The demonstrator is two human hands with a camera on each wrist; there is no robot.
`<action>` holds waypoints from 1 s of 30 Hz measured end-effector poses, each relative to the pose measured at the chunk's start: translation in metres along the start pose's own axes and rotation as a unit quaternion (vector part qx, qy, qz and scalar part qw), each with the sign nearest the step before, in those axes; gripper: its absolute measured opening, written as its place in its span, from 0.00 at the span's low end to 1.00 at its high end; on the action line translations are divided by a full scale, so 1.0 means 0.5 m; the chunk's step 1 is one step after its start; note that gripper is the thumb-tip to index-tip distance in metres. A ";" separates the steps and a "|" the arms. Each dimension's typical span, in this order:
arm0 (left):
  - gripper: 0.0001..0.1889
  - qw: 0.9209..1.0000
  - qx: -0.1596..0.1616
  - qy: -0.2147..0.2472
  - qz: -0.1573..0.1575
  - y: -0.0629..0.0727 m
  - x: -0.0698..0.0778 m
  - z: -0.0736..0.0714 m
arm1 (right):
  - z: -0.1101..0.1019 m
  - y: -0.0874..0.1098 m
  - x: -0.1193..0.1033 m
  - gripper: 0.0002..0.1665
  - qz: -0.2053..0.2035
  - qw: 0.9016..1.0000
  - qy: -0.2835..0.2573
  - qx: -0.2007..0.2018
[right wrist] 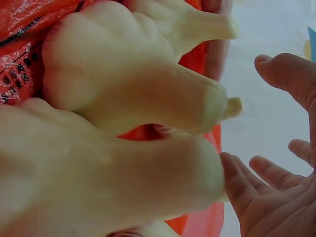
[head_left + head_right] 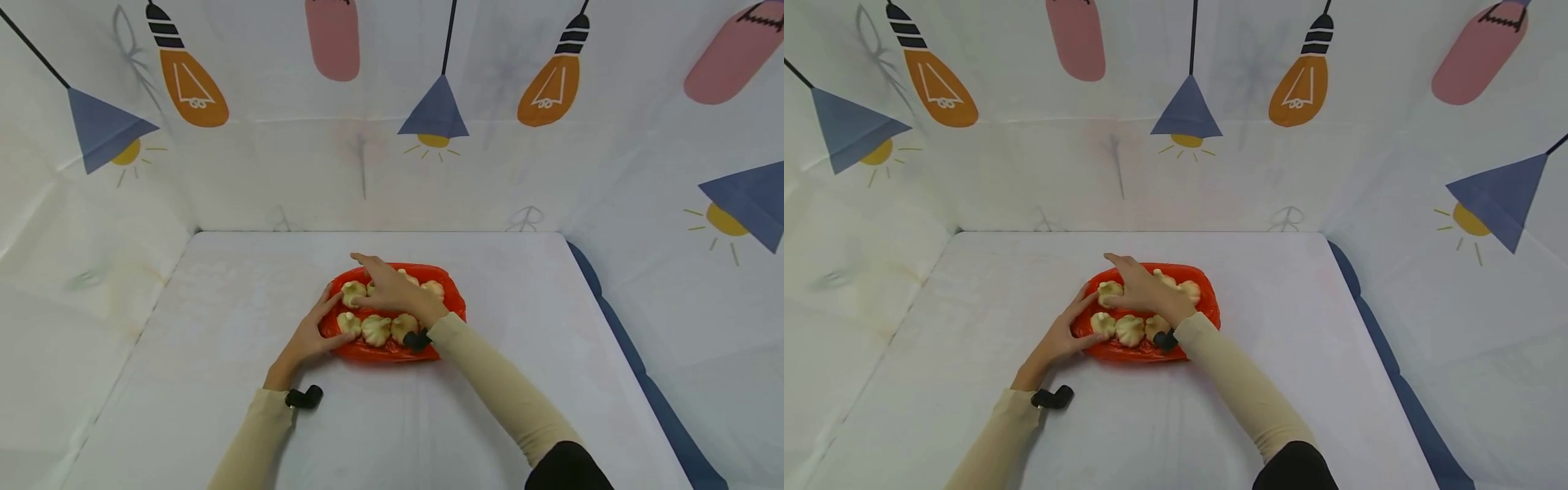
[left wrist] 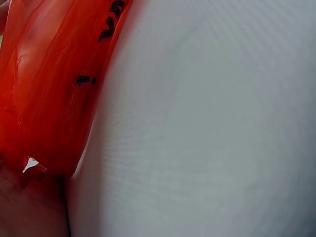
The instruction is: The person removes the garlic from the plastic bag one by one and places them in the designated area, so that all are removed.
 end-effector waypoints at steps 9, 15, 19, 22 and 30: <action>0.49 1.000 -0.002 0.004 0.008 0.001 0.002 -0.003 | 0.027 -0.009 -0.004 0.51 -0.011 1.000 0.018 -0.017; 0.49 1.000 -0.004 0.011 0.008 0.002 0.004 0.000 | 0.040 -0.008 0.003 0.51 0.013 0.999 0.031 -0.039; 0.50 1.000 -0.005 0.012 0.003 0.005 0.002 0.003 | 0.047 -0.007 0.006 0.51 0.018 0.998 0.039 -0.044; 0.51 1.000 -0.007 0.013 0.001 0.005 0.002 0.004 | 0.048 -0.008 0.010 0.49 0.022 0.998 0.044 -0.043; 0.51 1.000 -0.005 0.017 0.002 0.004 0.000 0.002 | 0.045 -0.013 0.012 0.45 0.031 0.998 0.045 -0.042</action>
Point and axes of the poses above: each hand's wrist, its own y-axis away from the middle knuckle, its own z-axis out of the palm, x = y × z, the point moved 10 cm from there along -y, towards the middle knuckle, and after that the axes turned 6 degrees about x, right-handed, at the moved point
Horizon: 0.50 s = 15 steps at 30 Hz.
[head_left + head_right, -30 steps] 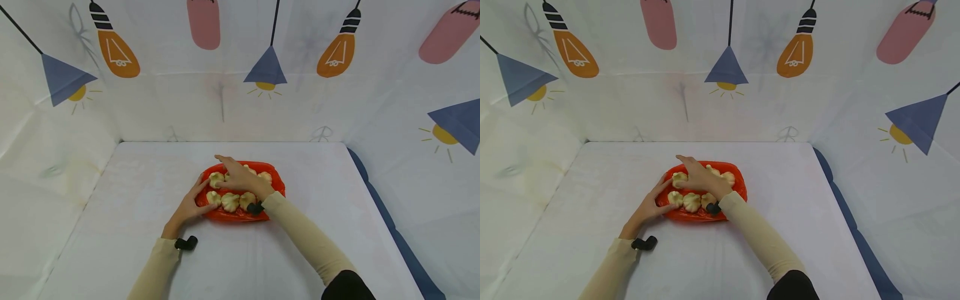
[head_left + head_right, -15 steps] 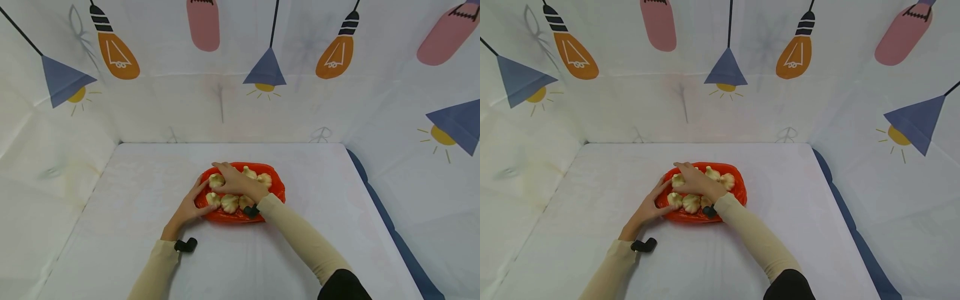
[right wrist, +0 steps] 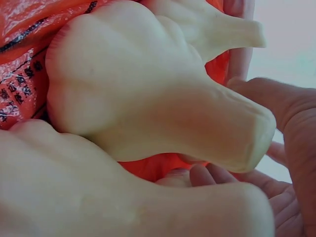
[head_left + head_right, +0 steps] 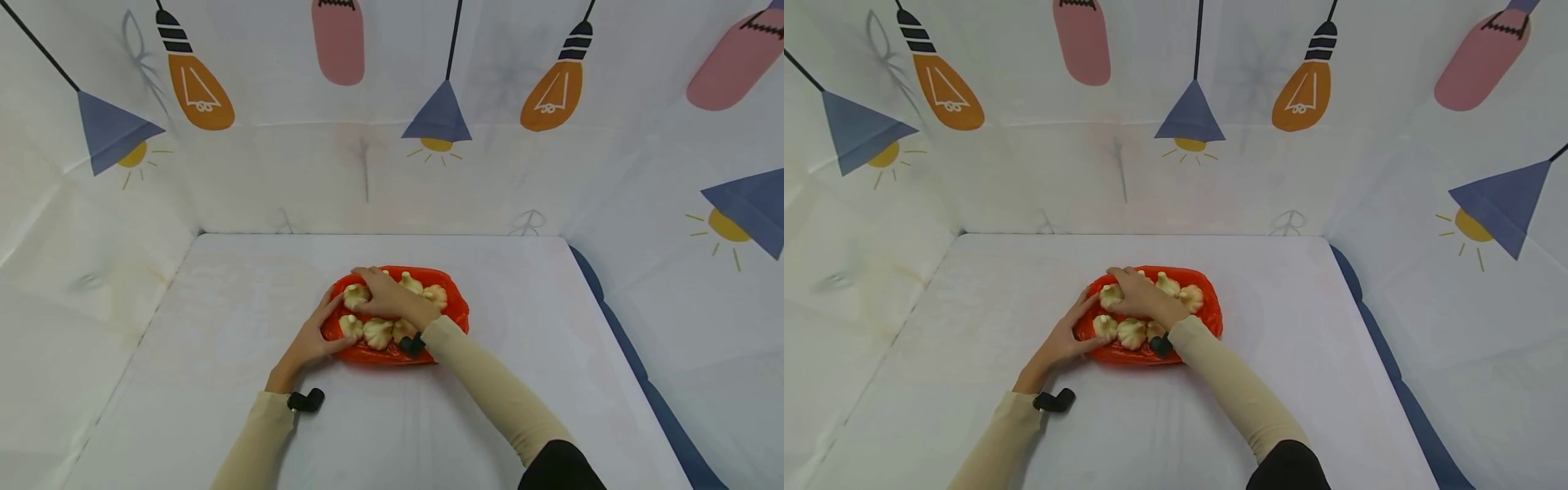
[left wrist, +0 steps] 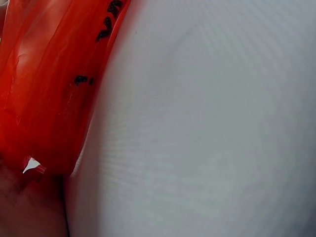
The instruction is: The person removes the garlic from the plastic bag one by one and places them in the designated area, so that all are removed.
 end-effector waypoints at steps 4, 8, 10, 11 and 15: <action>0.51 1.000 0.001 0.003 0.002 0.001 0.000 -0.001 | 0.003 -0.008 0.003 0.41 0.002 1.000 0.001 -0.003; 0.51 1.000 0.003 0.003 0.005 0.003 0.000 -0.002 | 0.009 -0.016 0.012 0.37 0.011 1.000 0.010 -0.011; 0.51 1.000 0.004 0.002 0.007 0.003 0.000 -0.002 | 0.011 -0.020 0.014 0.35 0.012 1.000 0.015 -0.013; 0.51 1.000 0.005 0.001 0.008 0.002 0.000 -0.002 | 0.011 -0.021 0.015 0.34 0.012 1.000 0.017 -0.014; 0.51 1.000 0.003 0.000 0.009 0.002 0.000 -0.002 | 0.013 -0.026 0.014 0.29 0.008 1.000 0.018 -0.018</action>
Point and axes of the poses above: each hand's wrist, its own y-axis away from the middle knuckle, its own z-axis out of the palm, x = y × z, the point moved 10 cm from there along -y, towards the middle knuckle, and after that the axes turned 6 degrees about x, right-handed, at the moved point
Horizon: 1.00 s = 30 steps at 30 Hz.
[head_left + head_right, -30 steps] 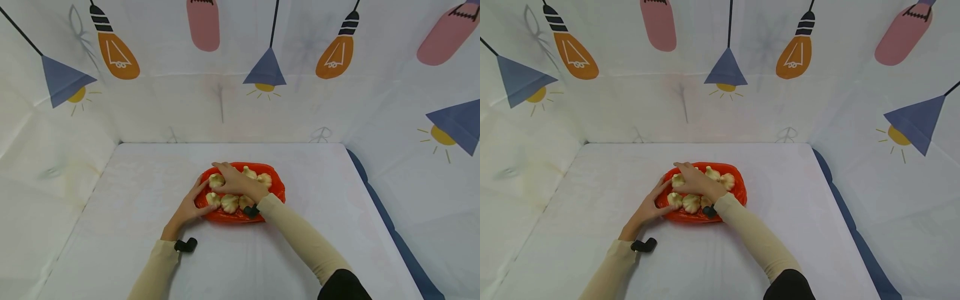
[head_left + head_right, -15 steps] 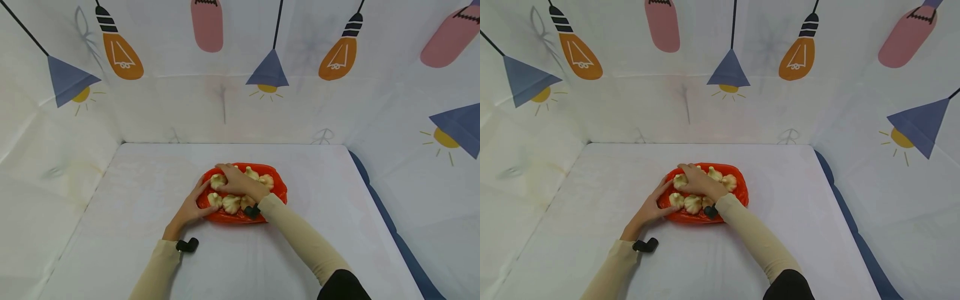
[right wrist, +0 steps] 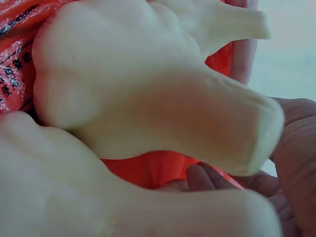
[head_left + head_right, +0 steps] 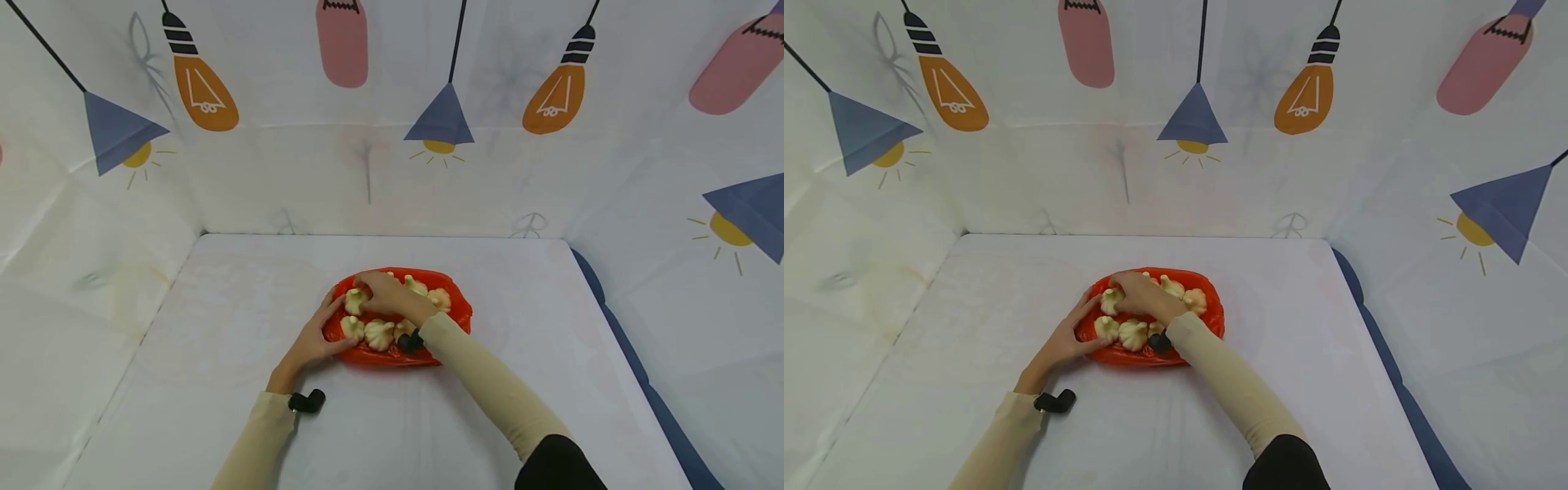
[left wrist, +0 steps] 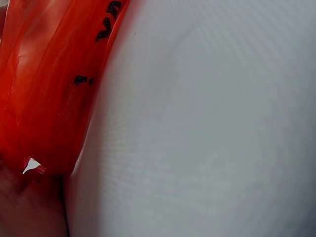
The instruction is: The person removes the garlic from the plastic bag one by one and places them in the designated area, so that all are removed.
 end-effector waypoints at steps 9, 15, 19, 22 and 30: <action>0.51 1.000 -0.006 -0.003 -0.007 0.000 0.003 0.004 | 0.013 -0.002 0.010 0.27 0.007 1.000 0.016 -0.011; 0.50 1.000 -0.005 -0.002 -0.002 0.001 0.005 0.004 | 0.015 -0.003 0.008 0.26 -0.003 1.000 0.015 -0.003; 0.51 1.000 -0.004 0.000 0.004 0.001 0.008 0.002 | 0.012 -0.001 0.007 0.25 -0.003 1.000 0.000 0.001; 0.51 1.000 -0.003 -0.001 0.001 0.001 0.006 0.001 | 0.012 0.001 0.008 0.26 0.000 1.000 -0.003 0.000; 0.52 1.000 0.001 -0.011 -0.008 0.001 0.004 -0.002 | 0.001 0.003 -0.001 0.27 -0.008 1.000 0.001 0.012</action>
Point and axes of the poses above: each hand's wrist, its own y-axis away from the middle knuckle, its own z-axis out of the palm, x = y × z, the point moved 10 cm from there along -y, towards the middle knuckle, and after that the axes turned 6 degrees about x, right-handed, at the moved point
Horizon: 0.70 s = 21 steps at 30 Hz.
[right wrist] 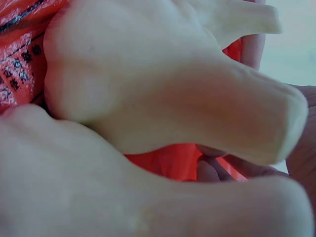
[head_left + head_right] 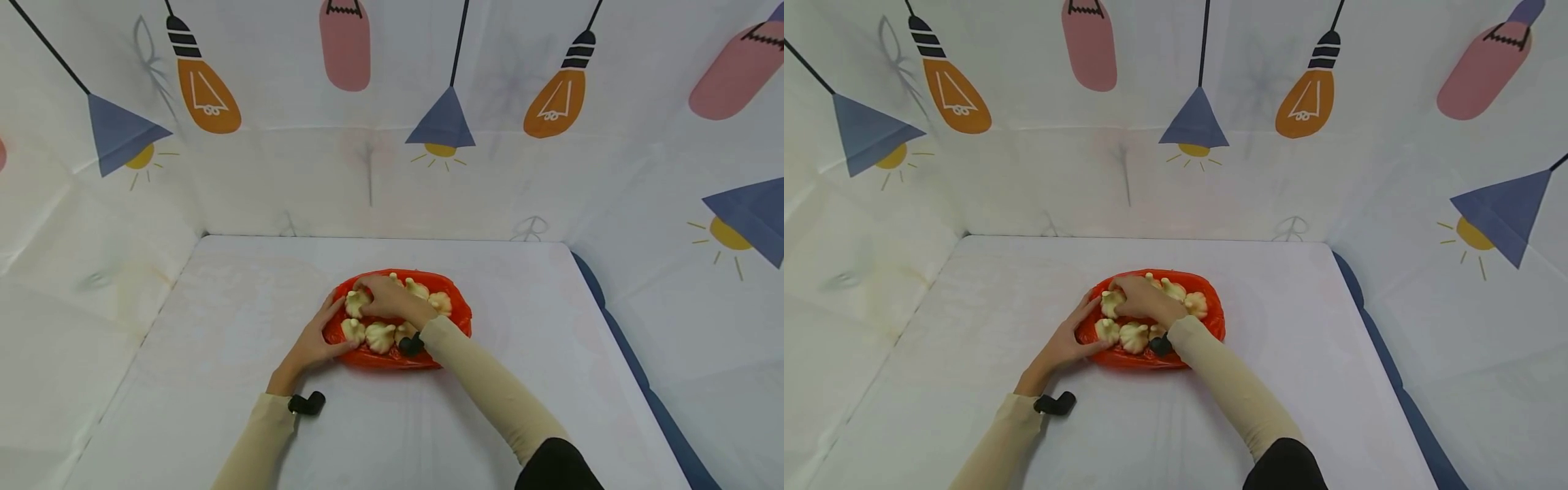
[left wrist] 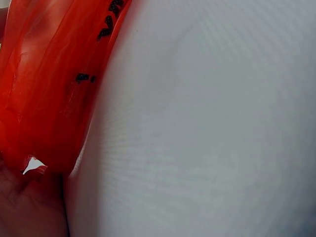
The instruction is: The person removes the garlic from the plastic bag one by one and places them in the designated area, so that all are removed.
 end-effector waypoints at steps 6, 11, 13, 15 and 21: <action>0.53 1.000 -0.001 -0.001 -0.005 0.000 0.001 -0.001 | -0.016 0.008 -0.005 0.27 -0.010 1.000 -0.011 0.012; 0.53 1.000 -0.001 -0.003 0.001 0.000 -0.001 -0.002 | -0.029 0.017 -0.003 0.27 -0.018 0.999 -0.018 0.032; 0.53 1.000 0.001 0.000 -0.001 0.000 -0.002 -0.002 | -0.037 0.023 -0.004 0.27 -0.020 0.998 -0.029 0.043; 0.53 1.000 0.002 0.004 -0.004 0.001 -0.003 -0.002 | -0.048 0.029 -0.004 0.27 -0.019 0.997 -0.044 0.055; 0.53 1.000 0.003 0.009 -0.012 0.001 -0.002 0.000 | -0.082 0.050 0.000 0.28 -0.005 0.992 -0.086 0.088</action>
Point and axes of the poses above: each hand's wrist, its own y-axis away from the middle knuckle, its own z-axis out of the palm, x = y × z, the point moved 10 cm from there along -y, towards the middle knuckle, and after that the axes turned 6 degrees about x, right-handed, at the moved point
